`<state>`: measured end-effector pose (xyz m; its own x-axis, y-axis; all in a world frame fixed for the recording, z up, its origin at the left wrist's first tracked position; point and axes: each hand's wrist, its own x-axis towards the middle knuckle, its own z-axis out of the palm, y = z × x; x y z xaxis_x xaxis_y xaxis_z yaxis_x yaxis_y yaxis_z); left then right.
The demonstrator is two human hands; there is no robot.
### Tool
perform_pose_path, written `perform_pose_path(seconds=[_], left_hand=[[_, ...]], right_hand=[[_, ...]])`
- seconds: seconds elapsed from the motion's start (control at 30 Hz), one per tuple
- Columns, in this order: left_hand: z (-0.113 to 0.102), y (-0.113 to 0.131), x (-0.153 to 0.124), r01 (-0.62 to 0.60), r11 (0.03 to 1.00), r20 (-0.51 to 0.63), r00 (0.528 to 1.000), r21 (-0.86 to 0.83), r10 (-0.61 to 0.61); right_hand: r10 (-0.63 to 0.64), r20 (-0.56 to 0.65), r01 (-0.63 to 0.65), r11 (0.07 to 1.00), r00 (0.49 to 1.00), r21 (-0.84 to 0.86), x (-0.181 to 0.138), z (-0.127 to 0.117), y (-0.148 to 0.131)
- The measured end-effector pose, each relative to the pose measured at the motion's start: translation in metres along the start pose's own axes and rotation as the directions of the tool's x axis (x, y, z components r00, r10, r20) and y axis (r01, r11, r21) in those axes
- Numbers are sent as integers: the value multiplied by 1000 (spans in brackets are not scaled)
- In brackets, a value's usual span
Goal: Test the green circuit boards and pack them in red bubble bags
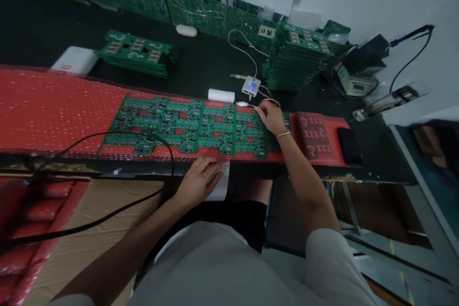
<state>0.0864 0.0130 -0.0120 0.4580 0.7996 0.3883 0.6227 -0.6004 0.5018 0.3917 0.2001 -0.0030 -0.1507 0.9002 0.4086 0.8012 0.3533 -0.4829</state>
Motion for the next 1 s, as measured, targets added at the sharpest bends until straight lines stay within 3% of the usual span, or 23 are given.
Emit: perform_pose_path(seconds=[0.2, 0.7, 1.0], left_hand=[[9, 3, -10, 43, 999, 50, 998, -25, -42], [29, 2, -16, 41, 999, 26, 999, -16, -40], [35, 4, -15, -60, 998, -194, 979, 20, 62]], right_hand=[[-9, -12, 9, 1000, 1000, -17, 0, 5, 4], [6, -38, -5, 999, 999, 36, -3, 11, 8], [-30, -81, 28, 999, 996, -25, -5, 13, 10]])
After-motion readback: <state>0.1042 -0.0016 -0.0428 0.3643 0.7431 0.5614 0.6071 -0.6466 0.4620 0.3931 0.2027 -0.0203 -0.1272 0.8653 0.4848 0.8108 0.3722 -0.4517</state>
